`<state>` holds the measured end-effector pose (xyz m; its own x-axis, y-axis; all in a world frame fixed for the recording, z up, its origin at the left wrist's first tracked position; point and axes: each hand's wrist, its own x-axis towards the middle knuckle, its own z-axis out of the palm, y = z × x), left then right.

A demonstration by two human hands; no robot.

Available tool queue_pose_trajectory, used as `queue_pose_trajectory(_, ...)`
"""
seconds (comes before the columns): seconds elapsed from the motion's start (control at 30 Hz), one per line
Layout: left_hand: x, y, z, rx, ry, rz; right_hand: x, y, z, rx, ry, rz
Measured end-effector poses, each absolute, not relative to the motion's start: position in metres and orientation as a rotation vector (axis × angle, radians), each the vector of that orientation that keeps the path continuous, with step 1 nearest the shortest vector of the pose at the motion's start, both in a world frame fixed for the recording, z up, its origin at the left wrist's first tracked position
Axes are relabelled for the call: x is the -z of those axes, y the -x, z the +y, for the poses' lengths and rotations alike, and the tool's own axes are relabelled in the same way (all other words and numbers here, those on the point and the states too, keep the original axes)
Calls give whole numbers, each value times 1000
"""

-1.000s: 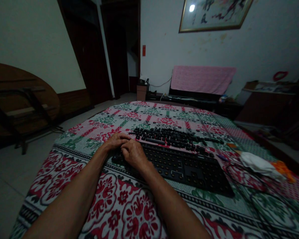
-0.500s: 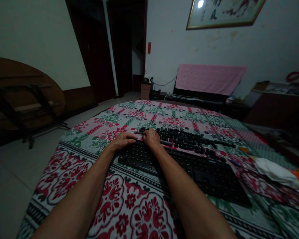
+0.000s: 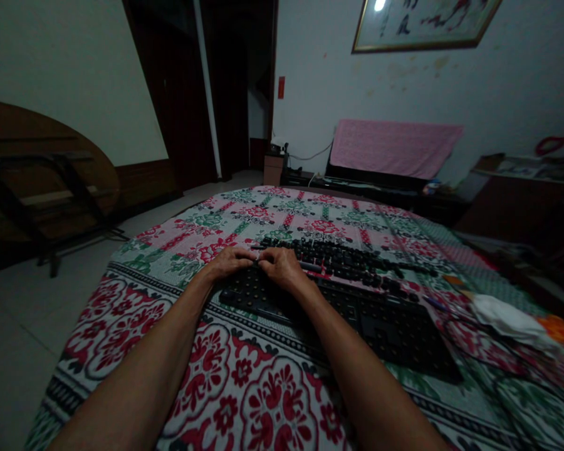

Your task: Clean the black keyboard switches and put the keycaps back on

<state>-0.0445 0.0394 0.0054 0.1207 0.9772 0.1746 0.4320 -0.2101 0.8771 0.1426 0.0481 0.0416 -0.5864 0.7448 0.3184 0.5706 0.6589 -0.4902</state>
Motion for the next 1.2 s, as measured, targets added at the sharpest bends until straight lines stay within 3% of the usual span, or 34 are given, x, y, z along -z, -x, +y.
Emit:
queue_pose_trajectory(0.17, -6, 44, 37, -1020, -1685, 1403, -40, -150, 27, -815, 894, -2510)
queue_pose_trajectory(0.53, -6, 45, 38, -1005, -1680, 1426, -33, -153, 27, -484, 872, -2574)
queue_pose_trajectory(1.2, -4, 46, 39, -990, -1730, 1372, -33, -152, 15, -334, 745, -2612)
